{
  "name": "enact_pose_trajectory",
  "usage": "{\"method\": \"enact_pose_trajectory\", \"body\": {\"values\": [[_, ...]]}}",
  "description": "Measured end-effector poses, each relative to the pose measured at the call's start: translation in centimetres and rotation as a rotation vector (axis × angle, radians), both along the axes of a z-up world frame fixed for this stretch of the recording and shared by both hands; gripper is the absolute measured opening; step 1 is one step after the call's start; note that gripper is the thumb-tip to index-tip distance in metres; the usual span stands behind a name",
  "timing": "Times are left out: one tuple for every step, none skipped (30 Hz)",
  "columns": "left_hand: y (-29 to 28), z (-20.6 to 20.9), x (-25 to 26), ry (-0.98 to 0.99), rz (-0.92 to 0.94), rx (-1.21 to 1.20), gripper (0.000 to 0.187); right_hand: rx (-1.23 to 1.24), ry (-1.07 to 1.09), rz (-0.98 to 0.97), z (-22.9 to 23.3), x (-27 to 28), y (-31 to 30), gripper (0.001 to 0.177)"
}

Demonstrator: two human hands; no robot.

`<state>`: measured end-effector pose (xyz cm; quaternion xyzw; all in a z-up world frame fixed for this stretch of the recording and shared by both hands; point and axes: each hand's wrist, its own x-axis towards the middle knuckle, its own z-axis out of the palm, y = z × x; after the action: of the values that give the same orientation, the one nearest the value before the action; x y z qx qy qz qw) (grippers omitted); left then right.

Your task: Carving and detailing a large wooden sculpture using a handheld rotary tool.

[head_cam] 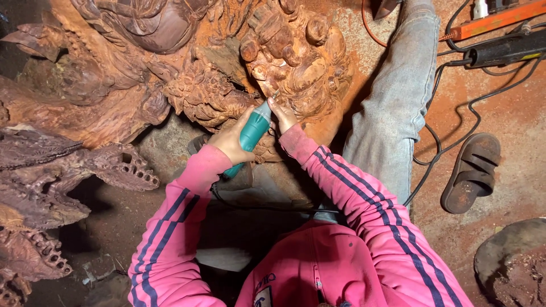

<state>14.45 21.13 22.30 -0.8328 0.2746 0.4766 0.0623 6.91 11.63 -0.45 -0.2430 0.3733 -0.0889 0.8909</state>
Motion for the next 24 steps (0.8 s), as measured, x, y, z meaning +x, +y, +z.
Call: {"method": "enact_pose_trajectory", "body": {"values": [[-0.2, 0.1, 0.0, 0.000, -0.002, 0.000, 0.119, 0.000, 0.000, -0.002, 0.1, -0.1, 0.0, 0.043], [-0.4, 0.2, 0.0, 0.016, -0.009, 0.006, 0.119, 0.012, -0.001, -0.015, 0.2, -0.2, 0.0, 0.045], [-0.5, 0.3, 0.1, 0.031, -0.015, 0.012, 0.119, 0.024, -0.003, -0.027, 0.2, -0.3, 0.0, 0.047], [-0.6, 0.4, 0.1, 0.030, -0.015, 0.012, 0.119, 0.024, -0.003, -0.027, -0.1, -0.4, 0.1, 0.047], [-0.7, 0.6, 0.1, 0.033, -0.034, 0.038, 0.118, 0.035, -0.001, -0.027, -0.4, -0.4, 0.2, 0.046], [-0.8, 0.7, 0.2, 0.036, -0.053, 0.064, 0.118, 0.047, 0.002, -0.026, -0.6, -0.4, 0.2, 0.046], [-1.0, 1.0, 0.1, 0.036, -0.054, 0.063, 0.118, 0.047, 0.002, -0.027, 0.2, -0.5, 0.2, 0.046], [-1.1, 1.2, 0.1, 0.043, -0.052, 0.068, 0.117, 0.055, 0.007, -0.018, 1.0, -0.5, 0.1, 0.046], [-1.3, 1.5, 0.0, 0.050, -0.051, 0.073, 0.117, 0.063, 0.012, -0.009, 1.9, -0.6, 0.1, 0.046], [-1.2, 1.3, 0.1, 0.050, -0.054, 0.073, 0.117, 0.063, 0.011, -0.011, 1.2, -0.7, 0.2, 0.046], [-1.2, 1.2, 0.2, 0.062, -0.064, 0.078, 0.116, 0.065, 0.005, -0.001, 0.5, -0.8, 0.4, 0.047], [-1.1, 1.1, 0.3, 0.074, -0.075, 0.083, 0.116, 0.068, -0.002, 0.010, -0.1, -0.9, 0.5, 0.048], [-1.1, 1.0, 0.3, 0.074, -0.075, 0.082, 0.116, 0.067, -0.002, 0.010, -0.2, -1.0, 0.5, 0.048], [-1.2, 0.9, 0.4, 0.070, -0.074, 0.084, 0.116, 0.062, 0.004, 0.019, -0.2, -1.0, 0.5, 0.046], [-1.2, 0.8, 0.4, 0.066, -0.073, 0.087, 0.116, 0.058, 0.010, 0.029, -0.3, -1.1, 0.5, 0.045], [-1.4, 1.0, 0.4, 0.065, -0.073, 0.087, 0.116, 0.057, 0.010, 0.028, -0.6, -1.0, 0.5, 0.045], [-1.5, 1.2, 0.4, 0.070, -0.063, 0.081, 0.115, 0.063, 0.009, 0.034, -0.9, -0.8, 0.5, 0.047], [-1.6, 1.5, 0.4, 0.075, -0.053, 0.075, 0.115, 0.068, 0.008, 0.039, -1.2, -0.6, 0.5, 0.048], [-1.3, 1.1, 0.5, 0.075, -0.054, 0.075, 0.115, 0.069, 0.009, 0.038, -0.8, -0.6, 0.4, 0.048], [-1.1, 0.7, 0.7, 0.067, -0.061, 0.076, 0.116, 0.055, 0.006, 0.047, -0.4, -0.5, 0.2, 0.047], [-0.8, 0.3, 0.8, 0.058, -0.068, 0.077, 0.117, 0.041, 0.004, 0.055, 0.0, -0.5, 0.0, 0.046], [-0.8, 0.3, 0.8, 0.059, -0.069, 0.078, 0.117, 0.042, 0.005, 0.054, -0.2, -0.6, 0.1, 0.046], [-0.7, 0.4, 0.8, 0.062, -0.061, 0.069, 0.116, 0.033, 0.002, 0.065, -0.2, -0.7, 0.2, 0.048], [-0.5, 0.4, 0.8, 0.066, -0.052, 0.061, 0.116, 0.024, 0.000, 0.077, -0.3, -0.8, 0.3, 0.049]]}}
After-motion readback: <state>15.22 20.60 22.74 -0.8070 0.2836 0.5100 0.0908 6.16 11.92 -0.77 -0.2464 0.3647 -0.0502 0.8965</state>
